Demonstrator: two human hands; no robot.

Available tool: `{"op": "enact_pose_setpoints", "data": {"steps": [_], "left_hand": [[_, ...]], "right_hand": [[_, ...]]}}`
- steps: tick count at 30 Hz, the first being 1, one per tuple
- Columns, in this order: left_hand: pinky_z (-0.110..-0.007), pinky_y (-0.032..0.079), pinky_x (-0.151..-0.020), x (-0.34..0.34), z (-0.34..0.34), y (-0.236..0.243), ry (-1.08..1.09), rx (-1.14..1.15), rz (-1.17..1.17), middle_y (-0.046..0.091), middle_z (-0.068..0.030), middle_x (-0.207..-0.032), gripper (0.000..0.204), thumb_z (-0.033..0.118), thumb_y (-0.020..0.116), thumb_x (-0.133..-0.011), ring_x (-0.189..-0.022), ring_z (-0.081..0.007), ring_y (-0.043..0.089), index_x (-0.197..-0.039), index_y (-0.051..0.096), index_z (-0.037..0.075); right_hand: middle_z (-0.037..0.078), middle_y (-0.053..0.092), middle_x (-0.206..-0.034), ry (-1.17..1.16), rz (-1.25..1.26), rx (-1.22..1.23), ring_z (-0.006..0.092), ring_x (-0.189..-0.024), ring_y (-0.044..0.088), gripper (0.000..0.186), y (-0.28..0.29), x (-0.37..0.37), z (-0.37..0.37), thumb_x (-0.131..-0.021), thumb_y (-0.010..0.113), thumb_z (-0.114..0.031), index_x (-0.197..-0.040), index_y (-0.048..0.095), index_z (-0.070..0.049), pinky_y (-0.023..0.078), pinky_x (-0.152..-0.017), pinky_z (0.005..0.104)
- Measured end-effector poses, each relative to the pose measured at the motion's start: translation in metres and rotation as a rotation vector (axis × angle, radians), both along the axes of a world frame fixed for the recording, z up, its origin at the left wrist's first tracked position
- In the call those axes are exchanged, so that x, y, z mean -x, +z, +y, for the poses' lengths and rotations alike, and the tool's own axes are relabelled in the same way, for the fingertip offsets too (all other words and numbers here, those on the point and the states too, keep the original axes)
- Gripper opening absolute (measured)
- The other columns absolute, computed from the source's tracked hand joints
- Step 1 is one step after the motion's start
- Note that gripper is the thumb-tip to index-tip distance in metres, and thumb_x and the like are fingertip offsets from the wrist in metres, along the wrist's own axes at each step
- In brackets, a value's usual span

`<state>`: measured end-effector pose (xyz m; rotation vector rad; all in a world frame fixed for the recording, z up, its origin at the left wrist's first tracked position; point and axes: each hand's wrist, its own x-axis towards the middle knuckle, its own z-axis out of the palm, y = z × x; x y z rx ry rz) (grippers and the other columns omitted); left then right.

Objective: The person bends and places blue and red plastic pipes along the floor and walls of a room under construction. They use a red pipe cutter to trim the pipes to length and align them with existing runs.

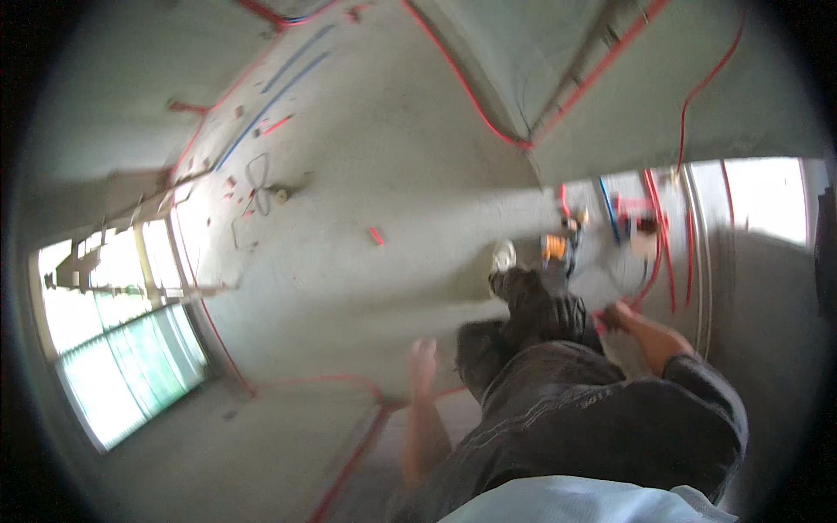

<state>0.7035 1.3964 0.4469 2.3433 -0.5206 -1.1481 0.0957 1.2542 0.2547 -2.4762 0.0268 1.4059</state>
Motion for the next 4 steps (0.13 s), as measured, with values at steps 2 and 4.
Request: {"op": "enact_pose_setpoints", "data": {"steps": [2,4], "left_hand": [[-0.031,0.050,-0.067,-0.005,-0.049,-0.001,0.096,-0.106,0.187,0.070,-0.0033,-0.087,0.024,0.025,0.071,-0.096,-0.075,-0.0133,0.064,-0.102,0.070,0.002],[-0.029,0.053,-0.082,-0.038,-0.076,-0.042,0.102,-0.061,0.324,0.074,-0.0048,-0.093,0.032,0.028,0.077,-0.091,-0.086,-0.0168,0.068,-0.110,0.072,0.003]], "right_hand": [[0.003,0.074,-0.114,-0.222,0.132,-0.035,0.0261,-0.111,0.069,0.048,-0.026,-0.034,-0.002,-0.093,0.071,-0.040,-0.137,0.064,-0.022,0.054,-0.079,0.0467],[0.010,0.076,-0.122,-0.633,0.024,-0.040,0.0309,-0.106,0.072,0.056,-0.042,-0.079,-0.017,-0.086,0.075,-0.045,-0.134,0.064,-0.018,0.055,-0.092,0.0461]]}}
